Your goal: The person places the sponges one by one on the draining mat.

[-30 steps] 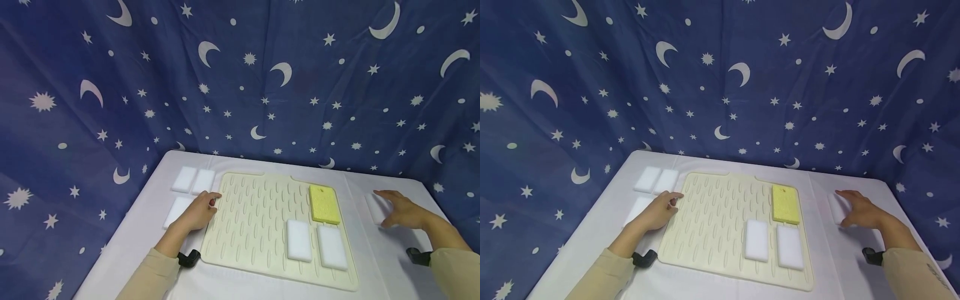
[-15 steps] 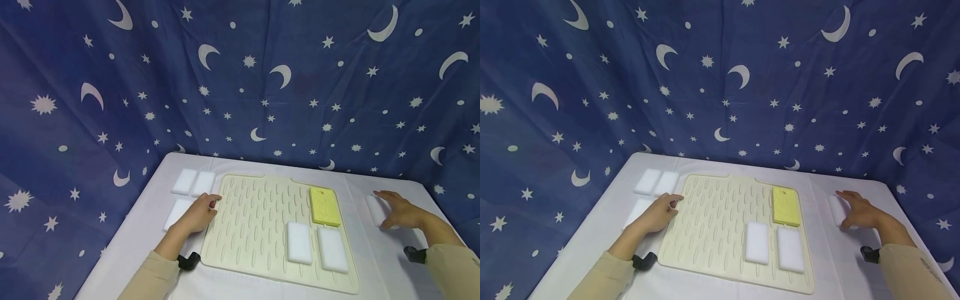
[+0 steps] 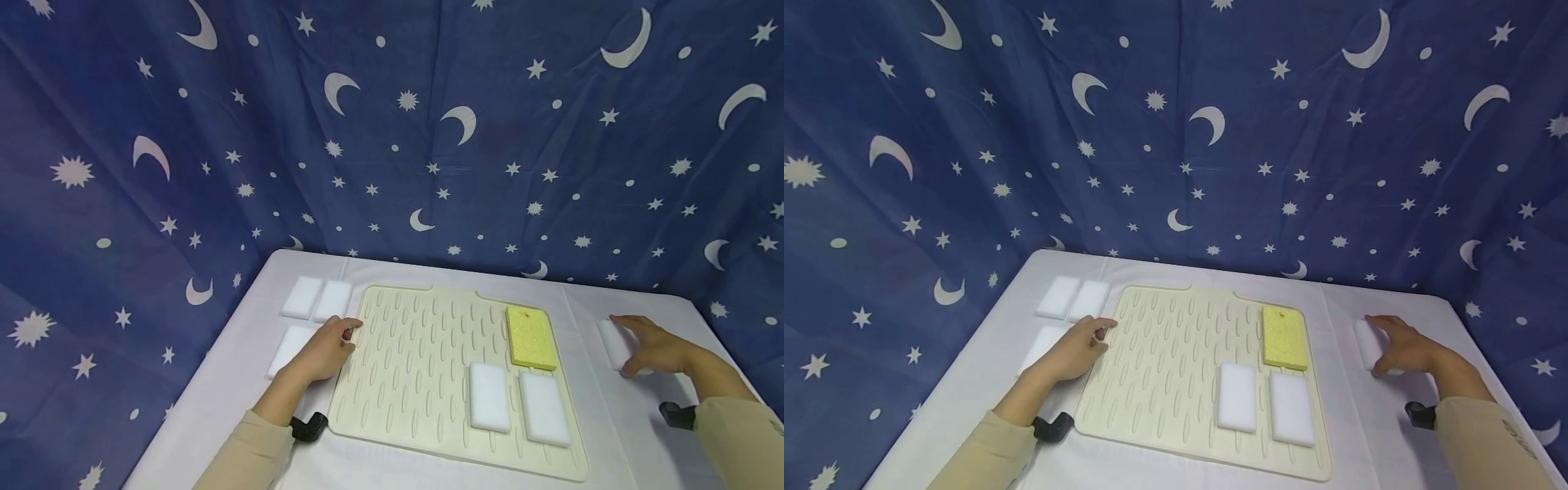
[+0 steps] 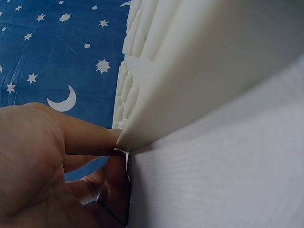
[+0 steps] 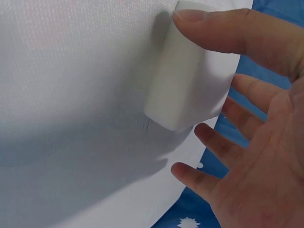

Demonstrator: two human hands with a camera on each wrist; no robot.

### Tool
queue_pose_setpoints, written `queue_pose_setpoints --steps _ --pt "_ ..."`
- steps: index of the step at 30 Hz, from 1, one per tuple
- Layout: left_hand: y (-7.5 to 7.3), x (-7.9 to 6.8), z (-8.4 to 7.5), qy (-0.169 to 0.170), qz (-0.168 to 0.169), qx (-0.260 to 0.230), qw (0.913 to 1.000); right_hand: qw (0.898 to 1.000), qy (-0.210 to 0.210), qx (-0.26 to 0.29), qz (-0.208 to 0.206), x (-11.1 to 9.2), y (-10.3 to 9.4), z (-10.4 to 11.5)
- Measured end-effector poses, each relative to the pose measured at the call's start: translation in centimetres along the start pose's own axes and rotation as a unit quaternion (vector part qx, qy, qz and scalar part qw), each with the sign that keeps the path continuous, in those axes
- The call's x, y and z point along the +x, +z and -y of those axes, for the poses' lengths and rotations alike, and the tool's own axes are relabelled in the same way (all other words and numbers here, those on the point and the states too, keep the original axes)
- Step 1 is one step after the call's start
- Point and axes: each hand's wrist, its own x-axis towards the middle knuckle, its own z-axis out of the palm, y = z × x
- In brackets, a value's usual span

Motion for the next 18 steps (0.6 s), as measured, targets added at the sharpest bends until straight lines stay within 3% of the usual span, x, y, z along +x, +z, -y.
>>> queue_pose_setpoints --steps 18 --pt "0.09 0.07 0.22 0.005 -0.002 0.007 1.0000 1.000 0.003 -0.013 -0.012 -0.32 0.02 0.27"
